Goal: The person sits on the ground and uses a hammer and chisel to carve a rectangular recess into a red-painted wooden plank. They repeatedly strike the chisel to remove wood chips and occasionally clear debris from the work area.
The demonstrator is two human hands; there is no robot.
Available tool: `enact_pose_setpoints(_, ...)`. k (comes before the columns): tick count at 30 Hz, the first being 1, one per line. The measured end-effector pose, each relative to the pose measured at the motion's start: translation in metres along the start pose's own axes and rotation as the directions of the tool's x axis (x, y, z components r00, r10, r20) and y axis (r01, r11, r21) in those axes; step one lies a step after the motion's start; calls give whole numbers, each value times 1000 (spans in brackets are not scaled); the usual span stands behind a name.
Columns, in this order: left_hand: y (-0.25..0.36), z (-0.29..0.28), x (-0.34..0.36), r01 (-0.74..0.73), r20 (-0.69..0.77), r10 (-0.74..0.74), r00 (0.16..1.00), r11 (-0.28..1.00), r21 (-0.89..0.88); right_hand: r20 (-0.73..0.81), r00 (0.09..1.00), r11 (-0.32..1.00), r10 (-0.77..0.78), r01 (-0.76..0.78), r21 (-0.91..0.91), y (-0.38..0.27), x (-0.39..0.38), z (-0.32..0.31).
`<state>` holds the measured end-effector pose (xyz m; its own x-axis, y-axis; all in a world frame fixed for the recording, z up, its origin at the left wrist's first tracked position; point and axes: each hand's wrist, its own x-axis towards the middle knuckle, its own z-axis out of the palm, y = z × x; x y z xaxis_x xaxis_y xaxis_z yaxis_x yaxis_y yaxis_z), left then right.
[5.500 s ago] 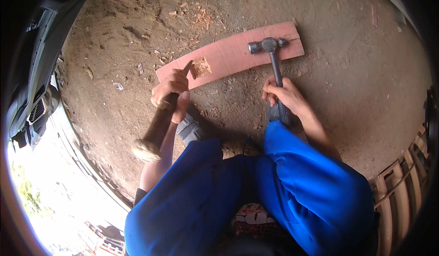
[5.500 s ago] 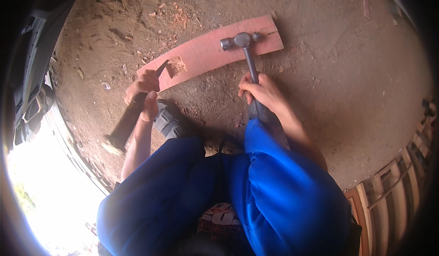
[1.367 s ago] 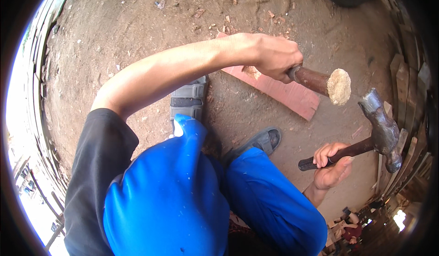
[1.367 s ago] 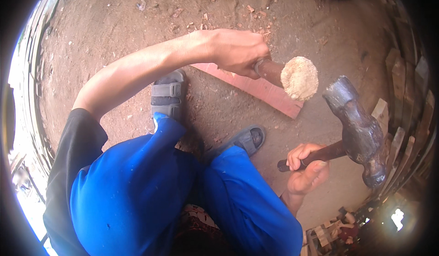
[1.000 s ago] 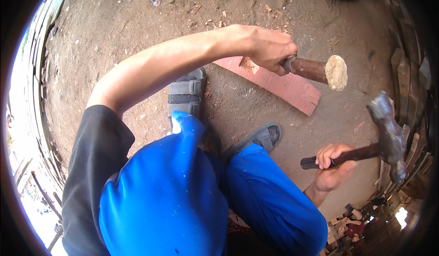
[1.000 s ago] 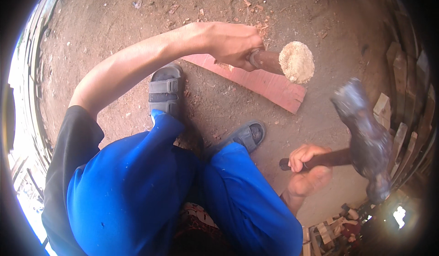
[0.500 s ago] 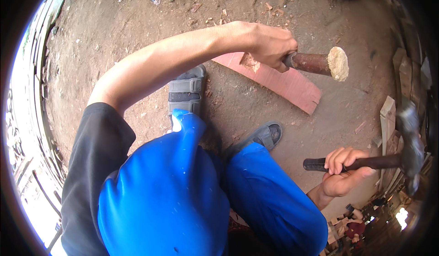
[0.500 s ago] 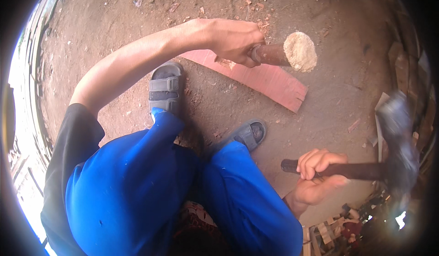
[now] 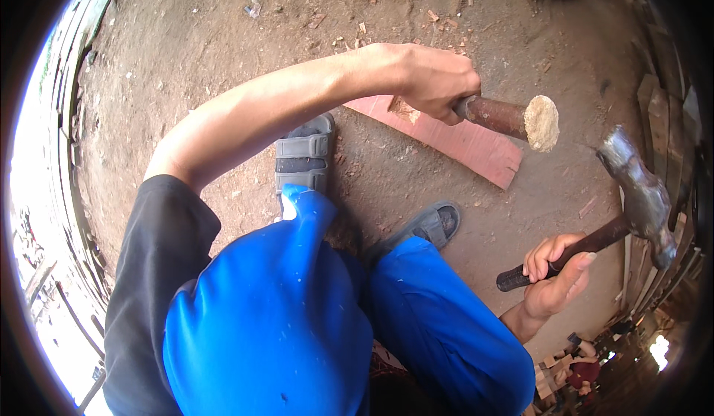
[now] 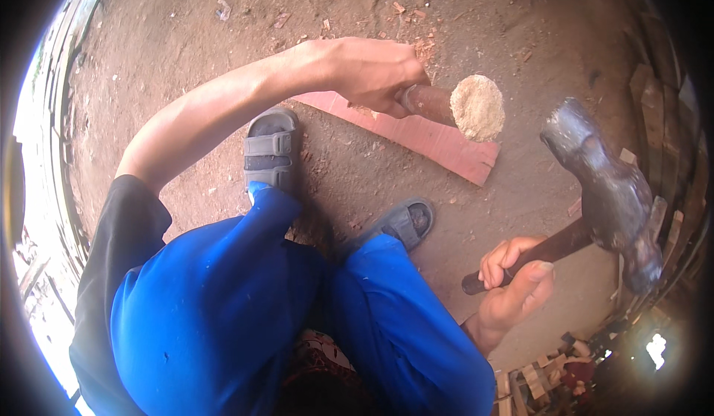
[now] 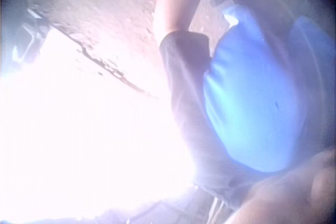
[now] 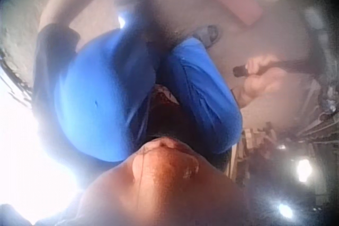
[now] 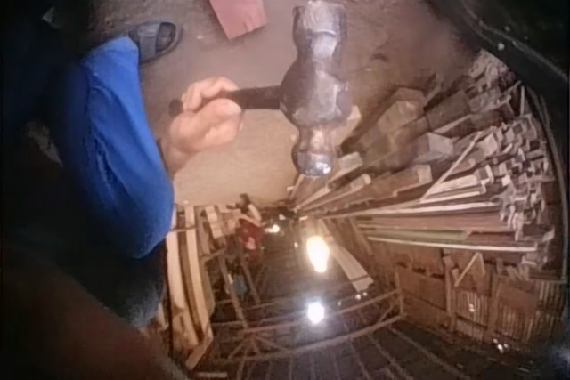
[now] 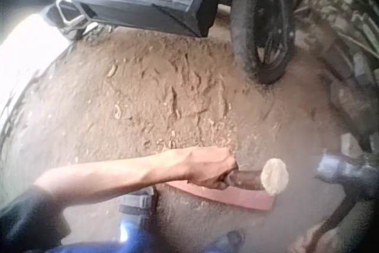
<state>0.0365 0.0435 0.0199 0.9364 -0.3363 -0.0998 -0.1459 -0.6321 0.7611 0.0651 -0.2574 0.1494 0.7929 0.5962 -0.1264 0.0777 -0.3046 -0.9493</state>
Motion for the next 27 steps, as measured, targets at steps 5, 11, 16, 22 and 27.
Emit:
enact_pose_setpoints(5,4,1,-3,-16,-30,15,999,999,-32,39,999,998,-37,38,-44,-2,-3,-2)
enact_pose_setpoints(11,-1,2,-4,-62,-92,64,994,998,30,131,990,995,-46,57,-79,9,-3,-1)
enact_pose_setpoints(16,-20,-2,-10,-78,-161,74,984,997,-20,48,998,999,30,-28,-34,21,-6,2)
enact_pose_setpoints(22,-42,-25,-38,-23,-380,47,924,997,67,47,965,961,258,-251,-112,61,6,4)
enact_pose_setpoints(27,-21,-19,-78,272,-318,-311,896,949,-161,-6,886,830,463,-436,-348,118,8,25)
